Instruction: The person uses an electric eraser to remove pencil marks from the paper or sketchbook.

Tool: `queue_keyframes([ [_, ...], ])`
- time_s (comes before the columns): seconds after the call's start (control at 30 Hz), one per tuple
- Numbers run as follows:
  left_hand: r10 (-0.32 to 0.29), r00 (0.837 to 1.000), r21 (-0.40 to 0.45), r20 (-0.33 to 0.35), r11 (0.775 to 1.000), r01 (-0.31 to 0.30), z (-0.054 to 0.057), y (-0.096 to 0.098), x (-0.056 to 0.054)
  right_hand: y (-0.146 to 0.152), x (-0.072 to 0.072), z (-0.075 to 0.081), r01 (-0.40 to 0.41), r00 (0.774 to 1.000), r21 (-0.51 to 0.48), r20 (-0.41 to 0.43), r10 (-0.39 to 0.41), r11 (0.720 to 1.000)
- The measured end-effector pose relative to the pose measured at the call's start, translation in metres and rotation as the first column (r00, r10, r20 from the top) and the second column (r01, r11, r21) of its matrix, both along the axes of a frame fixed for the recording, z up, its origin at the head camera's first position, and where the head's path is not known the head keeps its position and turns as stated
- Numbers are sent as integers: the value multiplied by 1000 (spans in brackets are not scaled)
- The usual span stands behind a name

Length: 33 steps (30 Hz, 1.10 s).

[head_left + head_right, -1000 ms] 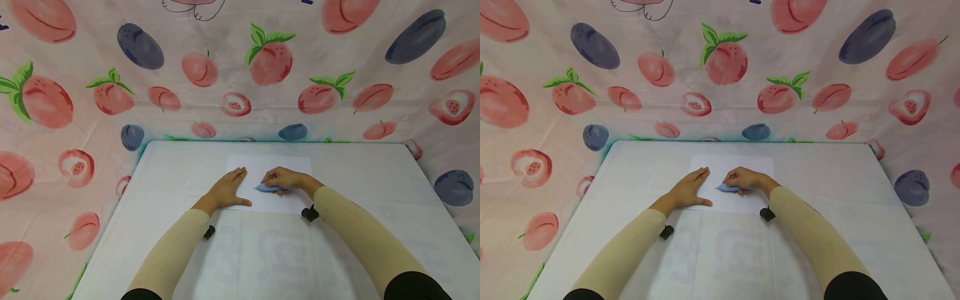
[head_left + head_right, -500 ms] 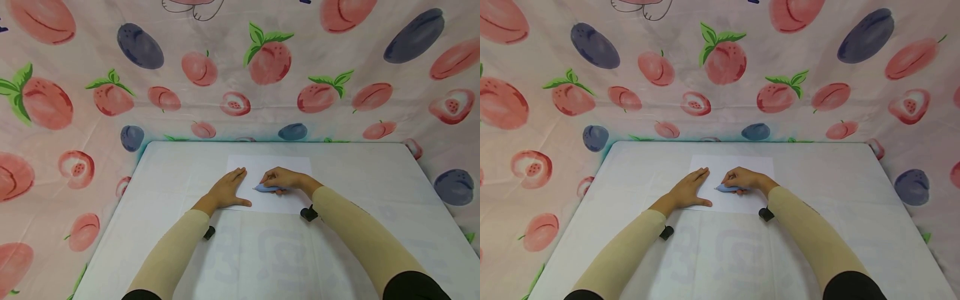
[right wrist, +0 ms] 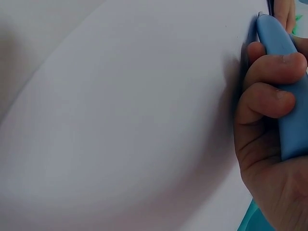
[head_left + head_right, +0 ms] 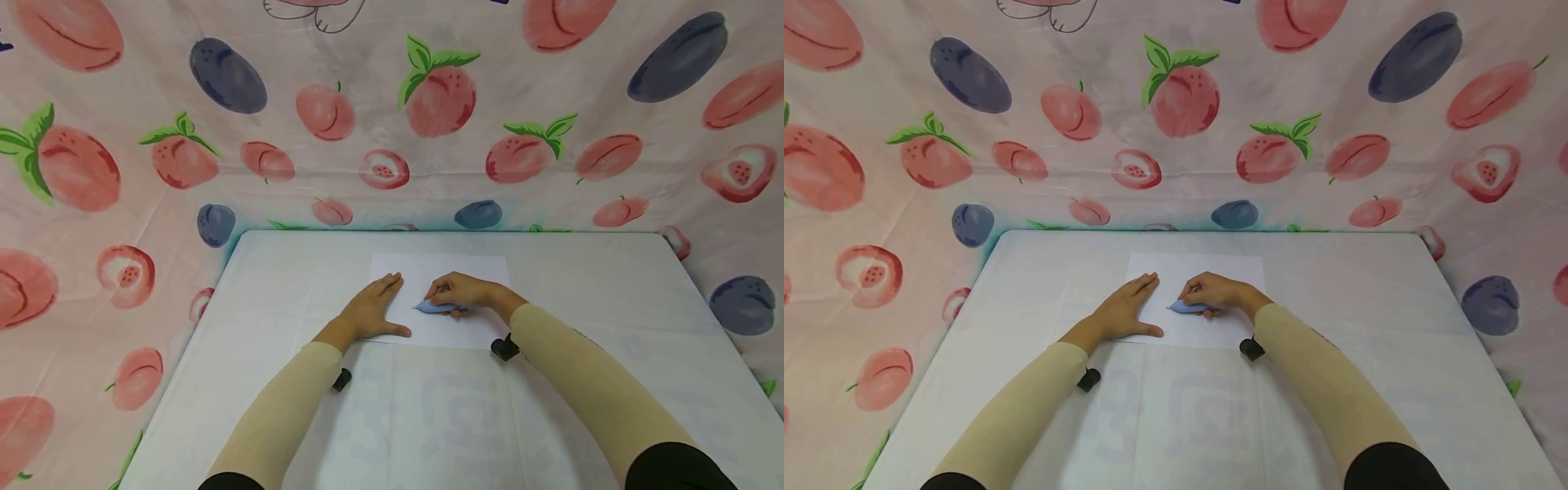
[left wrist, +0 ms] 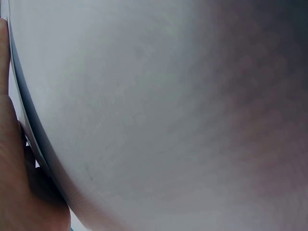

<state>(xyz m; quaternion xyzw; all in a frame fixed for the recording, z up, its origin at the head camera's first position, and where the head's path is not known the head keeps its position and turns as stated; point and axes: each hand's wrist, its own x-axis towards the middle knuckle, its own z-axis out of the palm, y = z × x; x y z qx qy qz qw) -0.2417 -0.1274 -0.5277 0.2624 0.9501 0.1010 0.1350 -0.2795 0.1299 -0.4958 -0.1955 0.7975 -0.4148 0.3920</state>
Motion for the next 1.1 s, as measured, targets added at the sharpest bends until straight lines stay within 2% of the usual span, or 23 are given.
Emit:
queue_keyframes([
  [0.73,23,999,1,28,1000,-23,4,4,-4,14,-10,1,-14,1000,10,13,14,1000],
  [1.1,31,999,-11,28,999,-31,2,4,-6,19,-12,1,-28,1000,0,10,28,1000],
])
